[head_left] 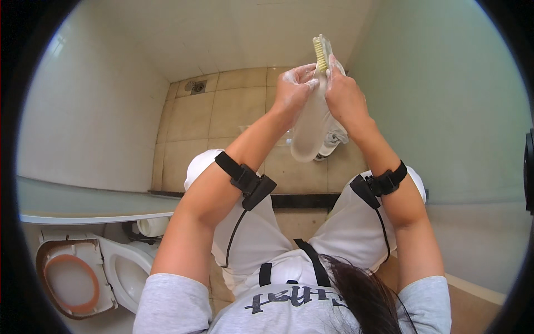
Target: Cleaning a white shoe and its insole using a brush and soap in a bathroom environment.
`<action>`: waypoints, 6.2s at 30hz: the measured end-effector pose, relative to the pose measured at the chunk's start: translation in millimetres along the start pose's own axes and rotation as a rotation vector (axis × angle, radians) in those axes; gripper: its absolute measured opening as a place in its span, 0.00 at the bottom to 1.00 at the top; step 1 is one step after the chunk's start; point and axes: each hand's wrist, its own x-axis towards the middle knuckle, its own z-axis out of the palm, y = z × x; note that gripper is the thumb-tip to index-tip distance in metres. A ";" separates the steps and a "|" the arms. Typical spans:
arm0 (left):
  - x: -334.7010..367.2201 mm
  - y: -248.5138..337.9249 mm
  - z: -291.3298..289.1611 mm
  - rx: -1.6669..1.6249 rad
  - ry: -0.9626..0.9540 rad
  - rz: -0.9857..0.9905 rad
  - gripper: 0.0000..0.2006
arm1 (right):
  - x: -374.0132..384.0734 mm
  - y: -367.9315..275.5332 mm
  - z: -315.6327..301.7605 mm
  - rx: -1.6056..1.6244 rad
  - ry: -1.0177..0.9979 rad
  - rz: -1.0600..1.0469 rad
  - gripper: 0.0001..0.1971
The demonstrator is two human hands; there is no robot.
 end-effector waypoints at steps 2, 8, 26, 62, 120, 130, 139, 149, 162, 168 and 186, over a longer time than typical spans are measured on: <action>1.3 -3.9 -0.9 0.013 0.019 -0.004 0.22 | -1.1 1.1 2.6 -0.003 -0.027 0.031 0.30; 26.7 -34.3 -32.1 -0.031 0.126 0.032 0.24 | -47.3 -13.3 17.2 0.014 -0.139 -0.043 0.29; 7.5 -6.9 -13.9 0.114 0.121 0.013 0.32 | -18.2 -6.0 5.7 -0.028 -0.074 0.007 0.31; 12.1 -4.3 -12.9 -0.099 0.040 -0.020 0.22 | -9.7 13.8 5.5 0.081 0.031 0.043 0.27; -3.5 31.4 -19.9 0.154 -0.064 -0.335 0.20 | 19.8 59.0 23.5 0.783 -0.056 -0.300 0.31; 15.3 0.6 -31.3 -0.360 0.274 -0.216 0.18 | -35.2 12.0 -17.8 0.159 -0.177 -0.115 0.26; 7.2 -1.3 -9.9 -0.183 0.145 -0.241 0.15 | -14.9 18.8 22.5 0.227 0.056 -0.087 0.27; 26.2 -23.2 -33.1 -0.360 0.408 -0.247 0.12 | -53.8 -20.9 33.8 -0.016 -0.117 -0.170 0.26; 12.6 -20.5 -6.9 -0.229 0.334 -0.201 0.11 | -12.0 5.5 26.2 0.072 -0.020 -0.059 0.27; 29.7 -15.0 -30.8 -0.365 0.472 -0.246 0.12 | -54.1 -31.8 26.9 0.049 -0.145 -0.190 0.29; 35.1 -26.6 -41.0 -0.316 0.464 -0.150 0.13 | -43.6 -28.0 31.9 0.056 -0.167 -0.143 0.29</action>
